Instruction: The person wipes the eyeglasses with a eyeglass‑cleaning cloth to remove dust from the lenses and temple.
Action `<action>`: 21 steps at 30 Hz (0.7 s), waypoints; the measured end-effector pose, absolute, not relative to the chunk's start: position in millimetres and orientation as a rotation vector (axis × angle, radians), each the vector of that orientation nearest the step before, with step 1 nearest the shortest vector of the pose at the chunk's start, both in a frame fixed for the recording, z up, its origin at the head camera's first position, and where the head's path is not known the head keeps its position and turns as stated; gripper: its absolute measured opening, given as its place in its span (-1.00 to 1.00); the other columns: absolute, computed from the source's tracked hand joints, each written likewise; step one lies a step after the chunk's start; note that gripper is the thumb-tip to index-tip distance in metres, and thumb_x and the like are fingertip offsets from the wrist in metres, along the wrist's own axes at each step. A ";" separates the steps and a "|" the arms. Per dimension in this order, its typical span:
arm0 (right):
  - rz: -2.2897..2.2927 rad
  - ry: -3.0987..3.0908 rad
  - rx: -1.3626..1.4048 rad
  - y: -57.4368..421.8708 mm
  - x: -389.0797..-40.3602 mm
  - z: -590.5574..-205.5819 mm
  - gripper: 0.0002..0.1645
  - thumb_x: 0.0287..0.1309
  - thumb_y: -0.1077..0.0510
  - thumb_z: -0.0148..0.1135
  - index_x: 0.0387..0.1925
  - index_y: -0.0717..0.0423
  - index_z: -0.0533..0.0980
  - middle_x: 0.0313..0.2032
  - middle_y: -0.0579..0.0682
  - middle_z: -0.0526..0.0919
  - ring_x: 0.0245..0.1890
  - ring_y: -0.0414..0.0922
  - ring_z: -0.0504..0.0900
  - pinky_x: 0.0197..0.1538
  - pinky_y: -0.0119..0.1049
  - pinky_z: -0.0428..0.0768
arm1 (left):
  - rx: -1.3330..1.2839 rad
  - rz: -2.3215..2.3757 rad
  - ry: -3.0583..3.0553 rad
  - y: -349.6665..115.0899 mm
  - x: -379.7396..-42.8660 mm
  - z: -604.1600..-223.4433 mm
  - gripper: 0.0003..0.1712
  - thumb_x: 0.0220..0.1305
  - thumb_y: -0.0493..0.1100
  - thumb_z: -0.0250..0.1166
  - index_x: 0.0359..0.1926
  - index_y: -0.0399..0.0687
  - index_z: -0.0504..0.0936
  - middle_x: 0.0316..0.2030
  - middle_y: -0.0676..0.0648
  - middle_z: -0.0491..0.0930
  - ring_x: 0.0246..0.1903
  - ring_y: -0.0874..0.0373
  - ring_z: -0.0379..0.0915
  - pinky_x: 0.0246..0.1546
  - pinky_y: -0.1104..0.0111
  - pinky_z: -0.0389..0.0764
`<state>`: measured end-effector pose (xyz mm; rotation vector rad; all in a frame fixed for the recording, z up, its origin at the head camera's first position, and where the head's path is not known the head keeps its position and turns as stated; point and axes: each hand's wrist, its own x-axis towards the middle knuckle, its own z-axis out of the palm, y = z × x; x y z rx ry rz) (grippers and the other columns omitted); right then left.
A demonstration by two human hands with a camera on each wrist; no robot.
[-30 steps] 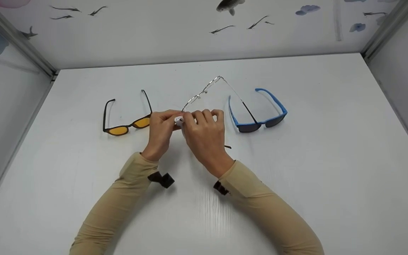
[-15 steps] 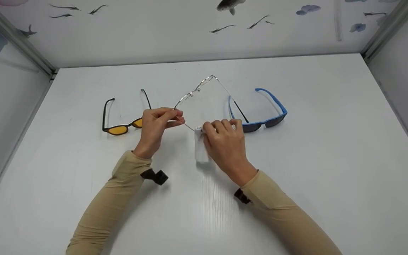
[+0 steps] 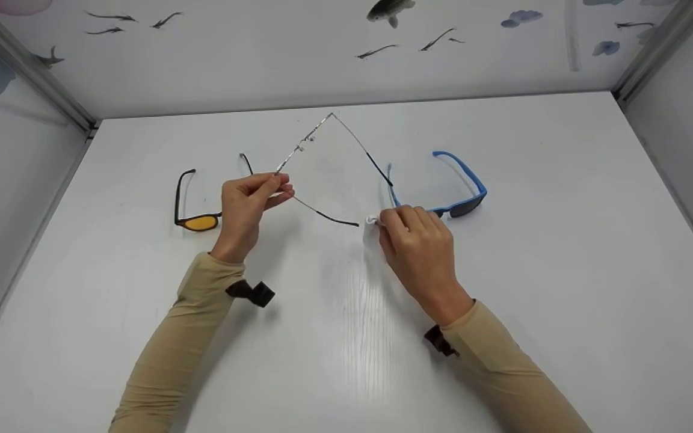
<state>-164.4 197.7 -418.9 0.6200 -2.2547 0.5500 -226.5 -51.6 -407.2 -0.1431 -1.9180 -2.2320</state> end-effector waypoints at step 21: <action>0.612 -2.287 0.527 229.1 -159.2 -419.0 -0.78 -0.07 0.46 0.38 -0.32 0.35 0.55 -0.43 0.23 0.60 -0.48 0.12 0.57 -0.45 -0.02 0.54 | -0.459 -1.309 -2.256 -74.8 -234.9 -415.2 -0.90 0.22 -0.46 0.27 -0.27 -0.44 0.69 -0.21 -0.23 0.62 -0.24 0.05 0.63 -0.28 0.43 0.62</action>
